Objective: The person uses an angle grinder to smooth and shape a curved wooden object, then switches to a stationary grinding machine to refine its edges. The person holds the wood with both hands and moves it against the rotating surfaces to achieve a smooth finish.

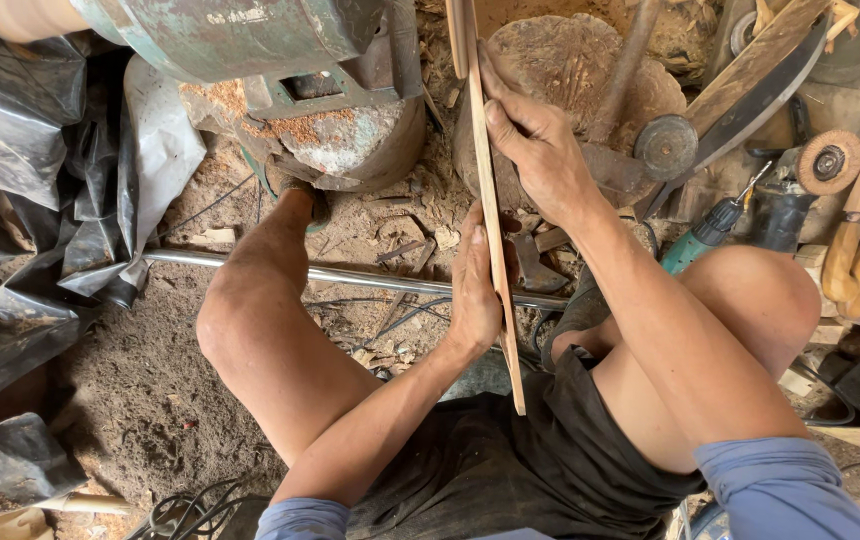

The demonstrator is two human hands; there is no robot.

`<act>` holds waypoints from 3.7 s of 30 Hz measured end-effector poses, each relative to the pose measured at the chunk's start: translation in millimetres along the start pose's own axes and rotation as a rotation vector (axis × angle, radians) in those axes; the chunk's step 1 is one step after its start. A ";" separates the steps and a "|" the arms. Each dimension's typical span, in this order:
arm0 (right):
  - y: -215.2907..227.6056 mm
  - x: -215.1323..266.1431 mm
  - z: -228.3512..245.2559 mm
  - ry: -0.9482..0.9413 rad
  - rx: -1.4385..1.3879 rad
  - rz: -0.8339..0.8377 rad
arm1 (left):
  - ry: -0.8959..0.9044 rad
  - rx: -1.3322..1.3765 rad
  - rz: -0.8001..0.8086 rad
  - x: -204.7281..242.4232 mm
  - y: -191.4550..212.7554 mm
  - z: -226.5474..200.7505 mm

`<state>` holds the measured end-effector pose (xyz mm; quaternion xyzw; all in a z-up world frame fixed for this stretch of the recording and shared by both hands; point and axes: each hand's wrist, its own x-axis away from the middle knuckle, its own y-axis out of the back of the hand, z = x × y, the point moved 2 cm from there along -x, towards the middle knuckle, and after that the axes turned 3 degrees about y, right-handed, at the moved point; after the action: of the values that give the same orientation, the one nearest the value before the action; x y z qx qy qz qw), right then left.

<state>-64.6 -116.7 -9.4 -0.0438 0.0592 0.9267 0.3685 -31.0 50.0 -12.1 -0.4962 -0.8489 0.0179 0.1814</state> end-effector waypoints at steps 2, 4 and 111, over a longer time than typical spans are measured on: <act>-1.3 3.3 2.0 -0.009 -0.020 0.005 | -0.035 0.027 0.011 3.6 -0.9 0.0; -0.4 8.5 6.3 0.028 0.024 0.021 | -0.035 0.014 0.019 7.4 -2.3 0.6; 16.9 -129.7 -71.0 -0.043 -0.352 -0.207 | 0.226 0.193 -0.009 -77.8 -8.0 -62.4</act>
<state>20.4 -226.9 -62.2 -0.0934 -0.1164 0.8807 0.4496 17.0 -29.4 25.3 -0.4716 -0.8195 0.0425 0.3228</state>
